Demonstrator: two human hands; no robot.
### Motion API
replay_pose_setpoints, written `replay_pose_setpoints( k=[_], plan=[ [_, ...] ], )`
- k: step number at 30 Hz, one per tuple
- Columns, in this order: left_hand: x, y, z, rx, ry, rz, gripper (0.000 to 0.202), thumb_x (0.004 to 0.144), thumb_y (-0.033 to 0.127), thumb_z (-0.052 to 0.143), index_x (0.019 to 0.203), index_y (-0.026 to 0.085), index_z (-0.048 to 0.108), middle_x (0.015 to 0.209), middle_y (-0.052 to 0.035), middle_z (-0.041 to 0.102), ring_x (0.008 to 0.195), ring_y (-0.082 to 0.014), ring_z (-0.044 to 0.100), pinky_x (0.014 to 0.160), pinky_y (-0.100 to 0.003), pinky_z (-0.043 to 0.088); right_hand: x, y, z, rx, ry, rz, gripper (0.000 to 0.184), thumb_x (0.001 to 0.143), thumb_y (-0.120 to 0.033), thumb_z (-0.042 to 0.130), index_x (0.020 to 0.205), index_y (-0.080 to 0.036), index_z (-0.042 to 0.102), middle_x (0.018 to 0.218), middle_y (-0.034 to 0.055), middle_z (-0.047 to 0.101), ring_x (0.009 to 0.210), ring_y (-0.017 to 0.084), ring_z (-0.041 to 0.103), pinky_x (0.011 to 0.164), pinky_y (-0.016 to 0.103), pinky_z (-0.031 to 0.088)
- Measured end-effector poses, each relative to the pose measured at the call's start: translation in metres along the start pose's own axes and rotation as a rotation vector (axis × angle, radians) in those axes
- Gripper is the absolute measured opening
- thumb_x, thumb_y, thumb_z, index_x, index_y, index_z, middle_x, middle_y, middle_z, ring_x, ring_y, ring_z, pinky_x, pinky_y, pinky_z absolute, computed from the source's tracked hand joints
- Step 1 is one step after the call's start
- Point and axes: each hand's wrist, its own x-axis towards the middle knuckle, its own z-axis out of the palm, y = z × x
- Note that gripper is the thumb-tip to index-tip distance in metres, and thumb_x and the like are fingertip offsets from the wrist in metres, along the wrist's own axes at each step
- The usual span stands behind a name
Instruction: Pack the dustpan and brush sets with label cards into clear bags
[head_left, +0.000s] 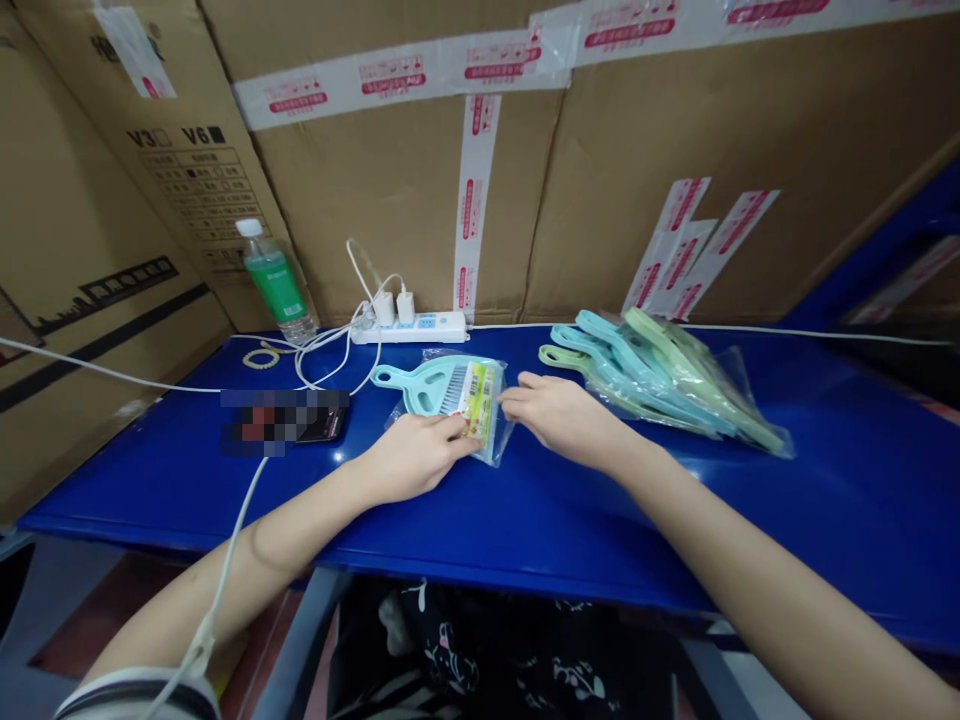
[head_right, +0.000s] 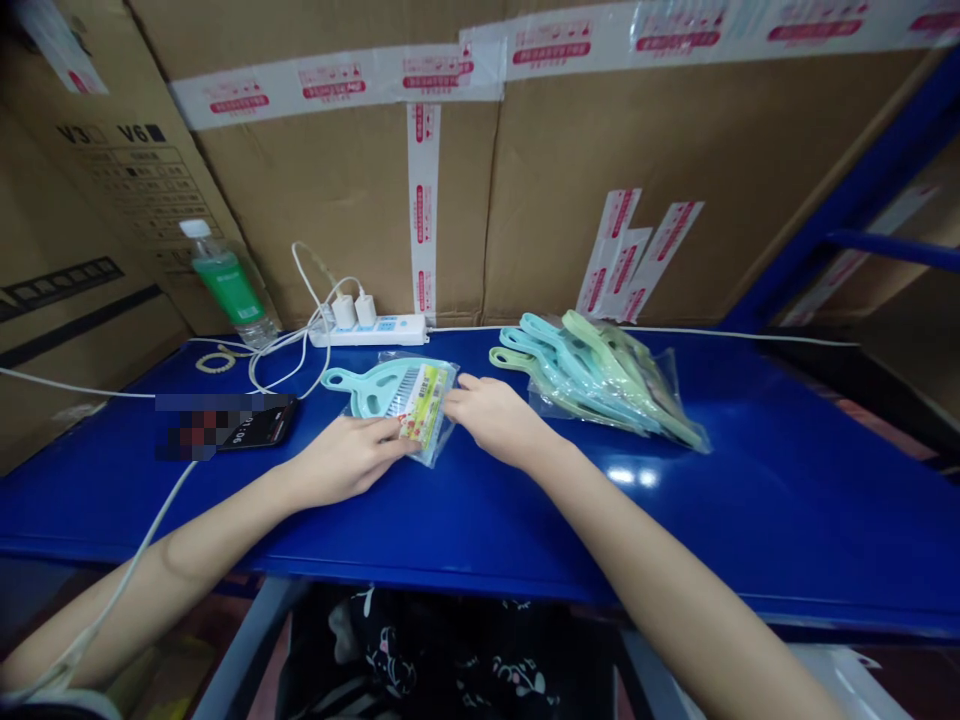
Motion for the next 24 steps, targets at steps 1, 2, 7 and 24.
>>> replay_pose_setpoints(
  k=[1,2,7,24],
  plan=[
    [0.000,0.000,-0.001,0.000,-0.006,0.001,0.028,0.089,0.014,0.048,0.111,0.021,0.063,0.096,-0.0055,0.063,0.081,-0.0171,0.064,0.063,-0.026,0.052,-0.001,0.000,-0.002,0.005,-0.014,0.002,0.029,0.086,-0.006,0.040,0.078,-0.016,0.065,0.098,0.0100,0.069,0.081,0.022,0.052,0.066,0.034,0.041],
    [-0.001,0.000,-0.002,-0.001,-0.011,0.001,0.027,0.089,0.015,0.049,0.111,0.021,0.064,0.095,-0.0053,0.063,0.080,-0.0171,0.064,0.063,-0.026,0.051,-0.001,0.000,-0.003,0.002,-0.019,0.008,0.027,0.085,-0.006,0.042,0.075,-0.016,0.065,0.102,0.0110,0.069,0.083,0.023,0.052,0.067,0.035,0.042],
    [-0.002,0.000,-0.004,-0.025,-0.005,0.004,0.026,0.089,0.016,0.050,0.108,0.023,0.065,0.090,-0.0042,0.061,0.077,-0.0169,0.063,0.060,-0.026,0.050,-0.004,-0.006,-0.015,0.021,-0.052,0.060,0.021,0.077,-0.006,0.047,0.071,-0.016,0.065,0.099,0.0135,0.069,0.094,0.028,0.052,0.073,0.038,0.041],
    [0.002,-0.007,0.000,-0.109,0.002,0.053,0.026,0.089,0.013,0.046,0.108,0.019,0.062,0.086,-0.0038,0.058,0.073,-0.0151,0.062,0.062,-0.025,0.050,0.014,-0.006,0.010,0.614,-0.003,0.627,0.019,0.088,-0.030,0.047,0.071,-0.022,0.052,0.060,-0.0020,0.057,0.058,0.016,0.055,0.053,0.025,0.034]
  ],
)
